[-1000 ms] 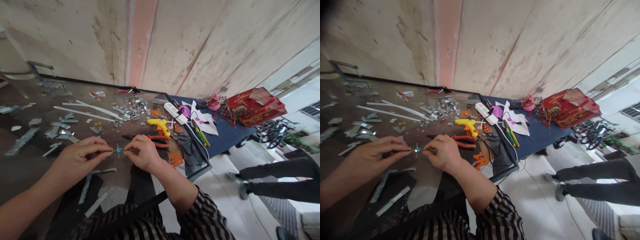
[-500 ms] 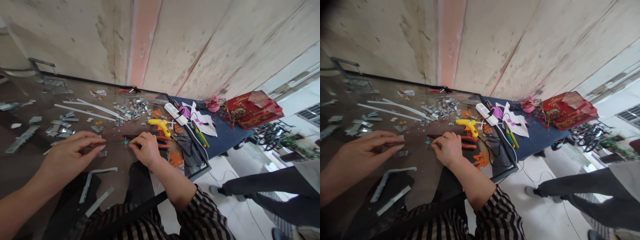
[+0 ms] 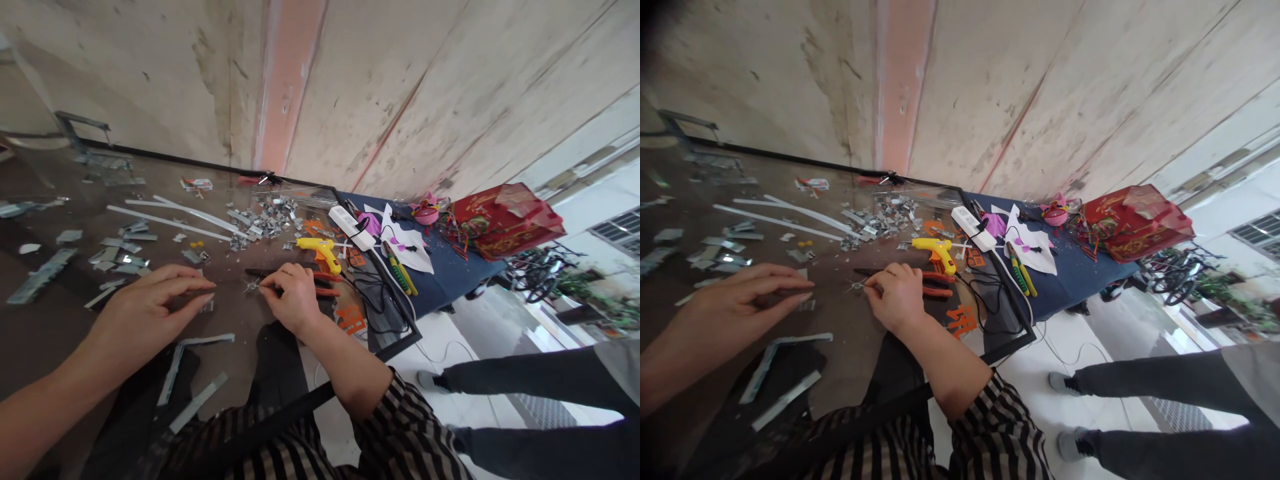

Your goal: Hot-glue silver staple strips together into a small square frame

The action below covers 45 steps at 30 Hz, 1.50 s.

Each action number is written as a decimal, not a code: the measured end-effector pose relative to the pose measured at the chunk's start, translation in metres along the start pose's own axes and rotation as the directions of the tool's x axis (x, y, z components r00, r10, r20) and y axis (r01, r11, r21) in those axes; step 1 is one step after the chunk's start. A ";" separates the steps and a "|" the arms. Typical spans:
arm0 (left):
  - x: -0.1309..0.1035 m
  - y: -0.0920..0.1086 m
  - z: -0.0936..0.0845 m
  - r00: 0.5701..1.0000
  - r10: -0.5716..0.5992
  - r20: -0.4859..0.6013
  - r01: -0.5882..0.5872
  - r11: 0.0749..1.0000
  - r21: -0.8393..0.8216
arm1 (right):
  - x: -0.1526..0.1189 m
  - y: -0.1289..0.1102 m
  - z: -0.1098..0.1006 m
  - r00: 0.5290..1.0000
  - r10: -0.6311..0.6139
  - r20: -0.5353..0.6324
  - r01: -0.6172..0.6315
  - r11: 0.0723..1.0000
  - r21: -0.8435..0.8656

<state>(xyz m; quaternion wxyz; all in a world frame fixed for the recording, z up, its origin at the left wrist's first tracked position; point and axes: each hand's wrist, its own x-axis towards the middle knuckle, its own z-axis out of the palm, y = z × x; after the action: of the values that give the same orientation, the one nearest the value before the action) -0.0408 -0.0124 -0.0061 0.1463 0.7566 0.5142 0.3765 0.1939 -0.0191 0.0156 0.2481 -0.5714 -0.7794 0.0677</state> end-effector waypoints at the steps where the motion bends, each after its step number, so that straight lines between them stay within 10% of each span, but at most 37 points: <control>1: 0.001 0.000 0.000 1.000 -0.004 -0.001 0.004 1.000 0.007 | 0.000 0.000 0.000 1.000 -0.011 0.006 0.011 1.000 -0.025; 16: 0.007 -0.008 -0.018 0.999 -0.033 -0.025 0.032 0.999 -0.013 | -0.003 0.001 0.000 0.992 -0.123 0.032 0.126 0.983 -0.135; 26: 0.006 -0.006 -0.022 1.000 0.020 -0.012 -0.020 0.999 -0.036 | -0.010 0.005 -0.009 0.959 -0.126 -0.255 0.229 0.872 0.432; 38: 0.005 0.003 -0.020 0.989 0.147 -0.005 -0.147 0.988 -0.036 | -0.010 -0.005 -0.020 0.997 -0.064 0.053 -0.019 0.443 0.897; 45: 0.005 0.015 -0.022 0.977 0.213 -0.006 -0.213 0.977 -0.026 | -0.014 -0.015 -0.050 0.922 -0.075 0.381 -0.238 0.665 0.708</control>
<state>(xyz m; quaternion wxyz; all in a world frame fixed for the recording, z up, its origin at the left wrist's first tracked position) -0.0457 -0.0180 0.0205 0.1141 0.8048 0.4254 0.3980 0.2070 -0.0462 0.0602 0.3003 -0.4313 -0.6893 0.4986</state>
